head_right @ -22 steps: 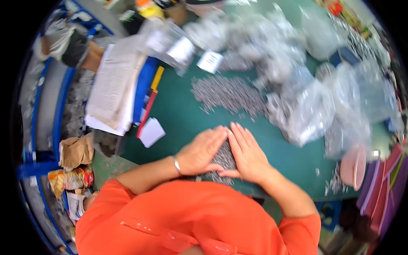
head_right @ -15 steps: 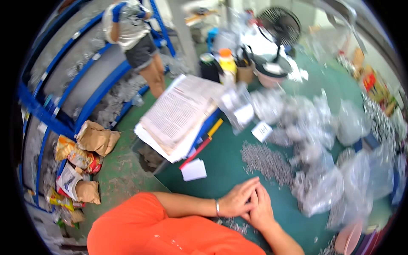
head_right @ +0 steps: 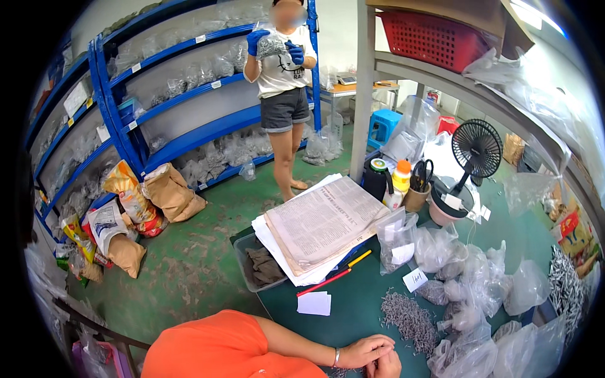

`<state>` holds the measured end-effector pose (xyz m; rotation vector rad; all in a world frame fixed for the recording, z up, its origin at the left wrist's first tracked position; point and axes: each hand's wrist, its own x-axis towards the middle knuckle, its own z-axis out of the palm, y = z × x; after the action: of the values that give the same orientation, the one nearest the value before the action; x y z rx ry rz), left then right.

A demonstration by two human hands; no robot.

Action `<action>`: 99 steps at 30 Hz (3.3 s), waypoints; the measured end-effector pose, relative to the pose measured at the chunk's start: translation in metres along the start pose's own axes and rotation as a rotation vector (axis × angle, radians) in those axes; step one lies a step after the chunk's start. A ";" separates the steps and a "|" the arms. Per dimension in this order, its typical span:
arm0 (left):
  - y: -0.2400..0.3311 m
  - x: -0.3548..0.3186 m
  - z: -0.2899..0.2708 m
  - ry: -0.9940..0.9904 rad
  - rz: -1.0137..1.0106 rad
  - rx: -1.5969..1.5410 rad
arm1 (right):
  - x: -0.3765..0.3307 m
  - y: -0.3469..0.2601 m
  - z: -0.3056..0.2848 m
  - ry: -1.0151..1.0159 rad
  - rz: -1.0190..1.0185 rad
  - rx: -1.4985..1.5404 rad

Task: The person sorts through small metal parts on a green workspace by hand, moving them between a central pile and plastic bags.

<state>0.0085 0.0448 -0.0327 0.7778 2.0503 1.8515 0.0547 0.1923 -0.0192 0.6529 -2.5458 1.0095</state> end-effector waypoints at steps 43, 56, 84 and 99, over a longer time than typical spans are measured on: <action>-0.003 0.002 0.001 -0.130 -0.744 -1.520 | 0.058 -0.053 0.004 0.427 -0.059 0.246; -0.005 -0.001 -0.001 -0.171 -0.668 -1.575 | 0.051 -0.052 0.008 0.345 -0.101 0.021; -0.018 -0.001 0.011 -0.066 -0.697 -1.612 | 0.053 -0.057 0.004 0.199 -0.166 0.164; -0.087 -0.012 0.026 -0.280 -0.621 -1.845 | 0.050 -0.060 0.000 0.148 -0.192 0.148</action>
<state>0.0143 0.0567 -0.1231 -0.1606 -0.1246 1.9986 0.0433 0.1389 0.0366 0.8138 -2.2485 1.1407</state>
